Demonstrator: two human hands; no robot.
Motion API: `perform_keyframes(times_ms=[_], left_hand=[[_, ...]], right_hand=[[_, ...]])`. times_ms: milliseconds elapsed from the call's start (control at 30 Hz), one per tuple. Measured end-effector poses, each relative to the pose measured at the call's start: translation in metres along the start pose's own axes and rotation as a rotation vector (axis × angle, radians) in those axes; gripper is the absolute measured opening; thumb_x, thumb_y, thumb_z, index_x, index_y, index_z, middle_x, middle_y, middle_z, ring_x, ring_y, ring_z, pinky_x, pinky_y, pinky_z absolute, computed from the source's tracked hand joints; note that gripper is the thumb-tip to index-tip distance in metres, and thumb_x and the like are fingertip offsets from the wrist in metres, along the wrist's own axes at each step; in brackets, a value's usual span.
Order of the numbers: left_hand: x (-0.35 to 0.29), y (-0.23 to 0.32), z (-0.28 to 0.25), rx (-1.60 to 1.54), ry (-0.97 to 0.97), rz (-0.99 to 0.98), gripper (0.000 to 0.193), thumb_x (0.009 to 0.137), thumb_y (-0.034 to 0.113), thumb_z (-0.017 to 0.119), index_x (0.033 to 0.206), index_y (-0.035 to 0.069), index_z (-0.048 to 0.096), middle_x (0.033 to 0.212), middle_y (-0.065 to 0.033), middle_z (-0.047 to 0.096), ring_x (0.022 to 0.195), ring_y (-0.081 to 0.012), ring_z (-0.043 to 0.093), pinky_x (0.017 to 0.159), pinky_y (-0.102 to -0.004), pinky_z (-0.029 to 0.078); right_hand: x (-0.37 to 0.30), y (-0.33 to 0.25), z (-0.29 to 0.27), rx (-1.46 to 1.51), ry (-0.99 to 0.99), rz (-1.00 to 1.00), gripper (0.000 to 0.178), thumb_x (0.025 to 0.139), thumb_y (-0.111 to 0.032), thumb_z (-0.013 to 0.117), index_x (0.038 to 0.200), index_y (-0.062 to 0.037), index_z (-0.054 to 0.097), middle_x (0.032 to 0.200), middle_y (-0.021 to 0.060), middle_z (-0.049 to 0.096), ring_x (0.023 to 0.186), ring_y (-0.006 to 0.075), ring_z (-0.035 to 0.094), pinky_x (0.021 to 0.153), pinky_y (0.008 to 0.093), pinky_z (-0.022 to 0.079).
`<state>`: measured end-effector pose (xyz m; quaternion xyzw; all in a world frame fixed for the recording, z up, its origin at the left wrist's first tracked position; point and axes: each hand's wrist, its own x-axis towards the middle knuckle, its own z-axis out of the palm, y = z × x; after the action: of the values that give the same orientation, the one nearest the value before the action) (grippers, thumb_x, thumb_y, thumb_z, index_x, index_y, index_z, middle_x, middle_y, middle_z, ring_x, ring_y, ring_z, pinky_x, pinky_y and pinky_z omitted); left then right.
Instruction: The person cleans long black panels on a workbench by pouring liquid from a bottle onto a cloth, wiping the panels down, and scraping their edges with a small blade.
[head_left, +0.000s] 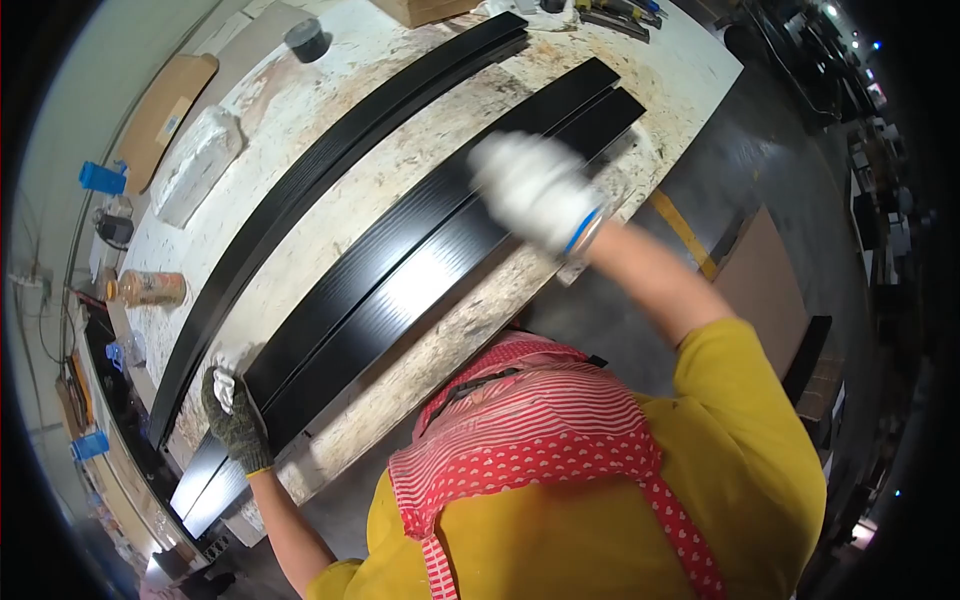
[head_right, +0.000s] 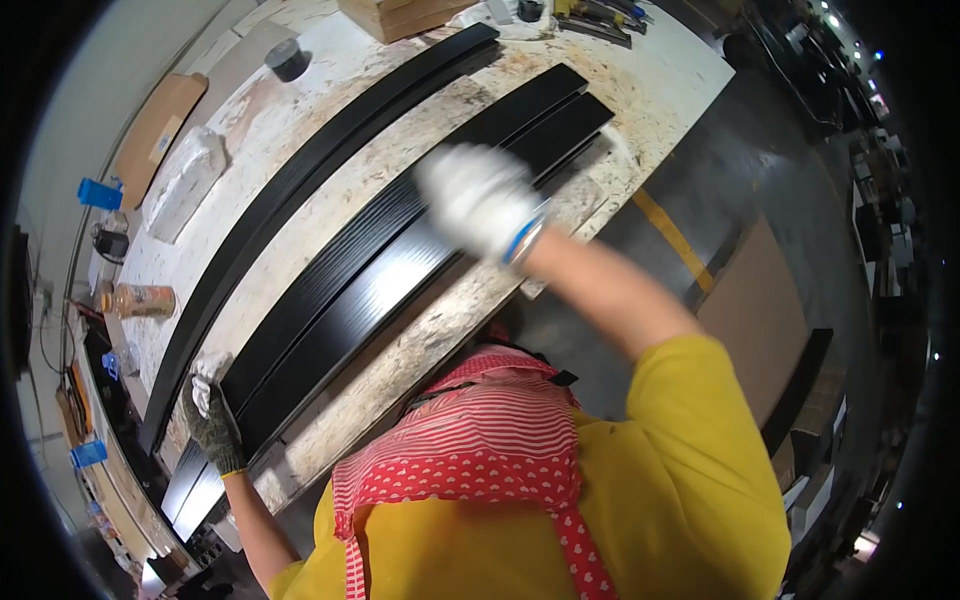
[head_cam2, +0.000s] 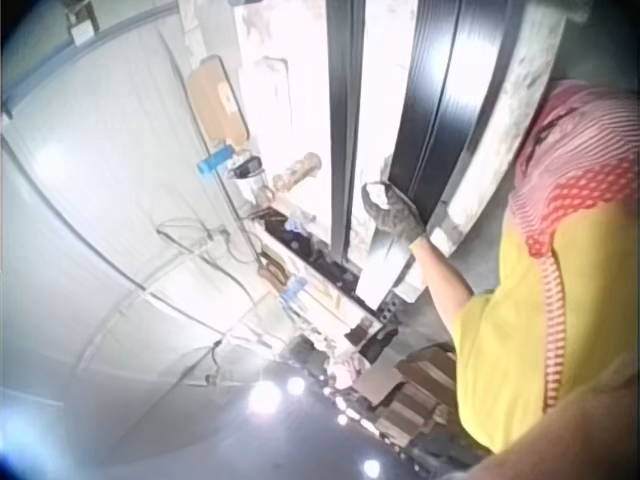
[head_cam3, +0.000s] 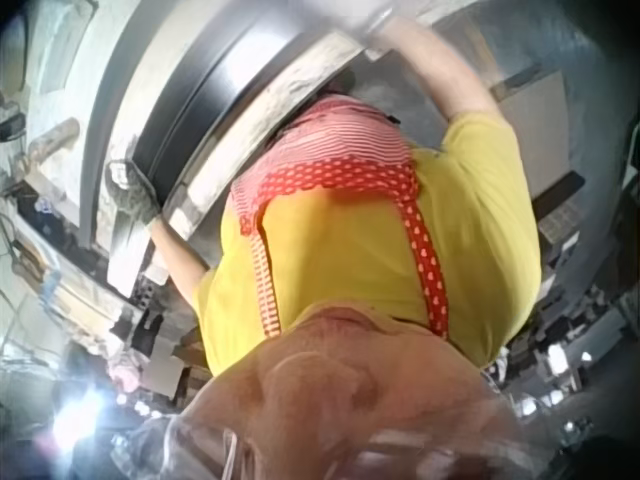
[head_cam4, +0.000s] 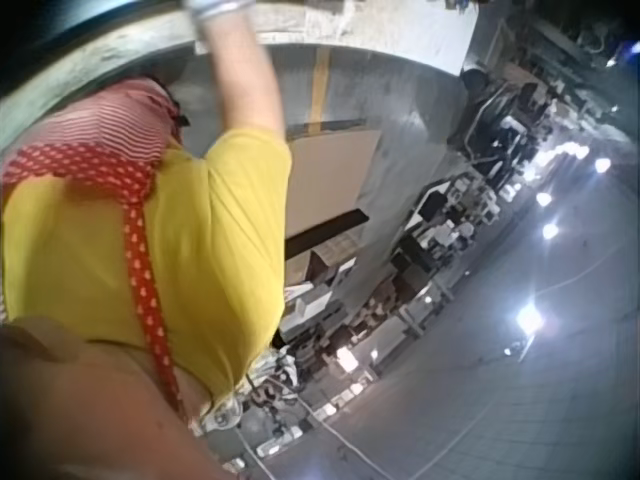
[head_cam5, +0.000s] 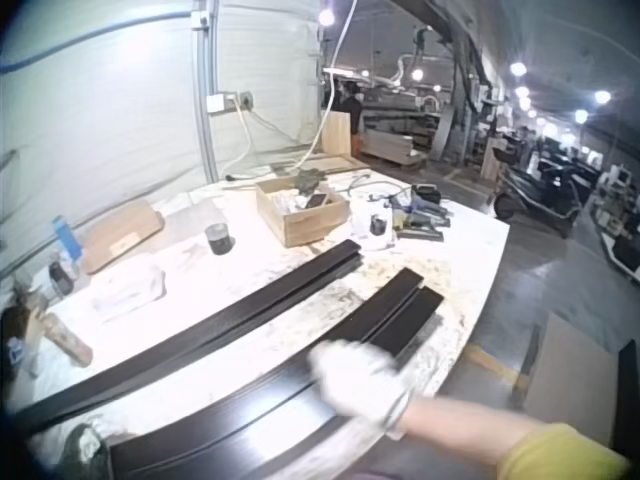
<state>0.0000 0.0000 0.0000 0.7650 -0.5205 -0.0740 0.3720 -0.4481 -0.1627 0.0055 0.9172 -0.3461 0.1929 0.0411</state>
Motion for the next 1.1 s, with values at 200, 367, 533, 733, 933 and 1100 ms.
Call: perform_keyframes(times_ms=[200, 367, 533, 733, 933, 1100], left_hand=[[-0.036, -0.058, -0.012, -0.429, 0.244, 0.111, 0.042, 0.092, 0.019, 0.062, 0.127, -0.001, 0.052, 0.12, -0.0089, 0.059, 0.109, -0.0185, 0.057, 0.096, -0.0305, 0.044], [-0.046, -0.107, -0.157, -0.213, 0.231, -0.213, 0.04, 0.092, 0.028, 0.064, 0.12, 0.001, 0.058, 0.114, -0.0099, 0.061, 0.101, -0.0185, 0.057, 0.091, -0.0315, 0.045], [-0.066, -0.248, -0.189, 0.96, 0.141, 0.604, 0.034, 0.094, 0.027, 0.057, 0.114, 0.0, 0.059, 0.116, -0.0207, 0.059, 0.109, -0.036, 0.055, 0.096, -0.0434, 0.042], [-0.08, -0.175, -0.166, 0.372, 0.295, -0.105, 0.029, 0.092, 0.026, 0.059, 0.106, 0.001, 0.063, 0.11, -0.0197, 0.062, 0.105, -0.0362, 0.057, 0.091, -0.0432, 0.044], [-0.078, -0.189, -0.155, 0.546, 0.543, 0.065, 0.039, 0.085, 0.043, 0.065, 0.103, 0.009, 0.068, 0.109, -0.0137, 0.065, 0.105, -0.0341, 0.058, 0.092, -0.0443, 0.046], [-0.089, -0.152, -0.176, 0.537, 0.403, -0.188, 0.037, 0.085, 0.044, 0.056, 0.096, 0.011, 0.068, 0.102, -0.0131, 0.064, 0.098, -0.0335, 0.062, 0.085, -0.0452, 0.05]], right_hand=[[-0.003, -0.063, 0.001, 0.088, -0.18, 0.101, 0.012, 0.084, -0.015, 0.057, 0.084, -0.0049, 0.062, 0.078, 0.019, 0.065, 0.073, 0.0286, 0.066, 0.062, 0.0421, 0.054], [-0.014, 0.02, 0.006, -0.06, -0.046, 0.739, 0.022, 0.09, -0.026, 0.057, 0.094, -0.0057, 0.064, 0.087, 0.02, 0.066, 0.085, 0.0353, 0.065, 0.076, 0.0446, 0.053], [0.072, -0.213, 0.026, 0.122, -0.289, -0.019, 0.025, 0.087, -0.015, 0.057, 0.108, -0.0011, 0.06, 0.081, 0.0158, 0.061, 0.069, 0.028, 0.061, 0.07, 0.0401, 0.053], [0.058, -0.096, 0.015, 0.084, -0.147, 0.689, 0.033, 0.089, -0.034, 0.059, 0.098, -0.0018, 0.061, 0.092, 0.0228, 0.064, 0.09, 0.0431, 0.059, 0.078, 0.0493, 0.046], [0.079, -0.274, 0.036, 0.26, -0.32, 0.114, 0.042, 0.09, -0.026, 0.064, 0.122, 0.0006, 0.058, 0.109, 0.0208, 0.066, 0.101, 0.0367, 0.062, 0.087, 0.043, 0.048], [0.083, -0.09, 0.076, 0.371, -0.222, -0.075, 0.03, 0.094, -0.016, 0.059, 0.12, -0.0019, 0.06, 0.097, 0.0097, 0.065, 0.083, 0.0152, 0.061, 0.067, 0.0262, 0.048]])
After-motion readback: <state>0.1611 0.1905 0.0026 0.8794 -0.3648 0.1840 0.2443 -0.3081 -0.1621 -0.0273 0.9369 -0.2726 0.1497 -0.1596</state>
